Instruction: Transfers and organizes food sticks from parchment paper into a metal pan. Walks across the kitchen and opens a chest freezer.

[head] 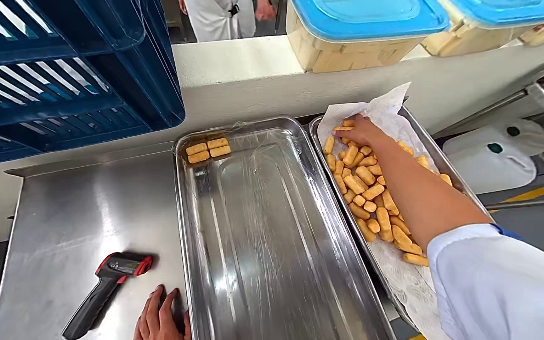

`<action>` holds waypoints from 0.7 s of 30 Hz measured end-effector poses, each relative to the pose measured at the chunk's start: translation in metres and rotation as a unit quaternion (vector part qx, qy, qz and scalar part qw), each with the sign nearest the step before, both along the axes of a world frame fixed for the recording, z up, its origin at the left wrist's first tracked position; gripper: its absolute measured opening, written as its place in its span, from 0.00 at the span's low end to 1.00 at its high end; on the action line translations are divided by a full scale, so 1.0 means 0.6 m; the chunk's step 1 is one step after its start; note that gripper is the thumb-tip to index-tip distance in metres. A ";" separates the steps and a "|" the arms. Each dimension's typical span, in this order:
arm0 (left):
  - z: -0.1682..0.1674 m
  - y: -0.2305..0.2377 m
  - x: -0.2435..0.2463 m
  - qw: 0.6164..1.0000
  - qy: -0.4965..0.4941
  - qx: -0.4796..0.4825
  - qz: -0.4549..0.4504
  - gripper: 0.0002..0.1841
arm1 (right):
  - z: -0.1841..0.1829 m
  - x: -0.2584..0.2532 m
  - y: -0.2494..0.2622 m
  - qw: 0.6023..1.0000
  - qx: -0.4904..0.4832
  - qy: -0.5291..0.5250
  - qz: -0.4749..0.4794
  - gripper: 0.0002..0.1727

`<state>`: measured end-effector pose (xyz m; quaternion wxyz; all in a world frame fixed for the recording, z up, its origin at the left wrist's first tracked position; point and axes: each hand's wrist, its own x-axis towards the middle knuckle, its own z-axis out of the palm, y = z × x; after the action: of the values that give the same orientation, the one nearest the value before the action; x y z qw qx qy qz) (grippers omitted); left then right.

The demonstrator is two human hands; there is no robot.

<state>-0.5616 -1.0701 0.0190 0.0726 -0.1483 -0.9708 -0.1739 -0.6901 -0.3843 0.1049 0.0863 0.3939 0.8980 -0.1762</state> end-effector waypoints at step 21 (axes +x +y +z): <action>0.009 0.006 0.002 1.000 -0.001 0.005 0.012 0.33 | -0.007 -0.024 0.013 0.987 0.007 -0.042 0.157 0.46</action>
<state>-0.5604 -1.0667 0.0246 0.0746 -0.1366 -0.9717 -0.1778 -0.7043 -0.3768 0.1006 0.1480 0.2557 0.9455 -0.1371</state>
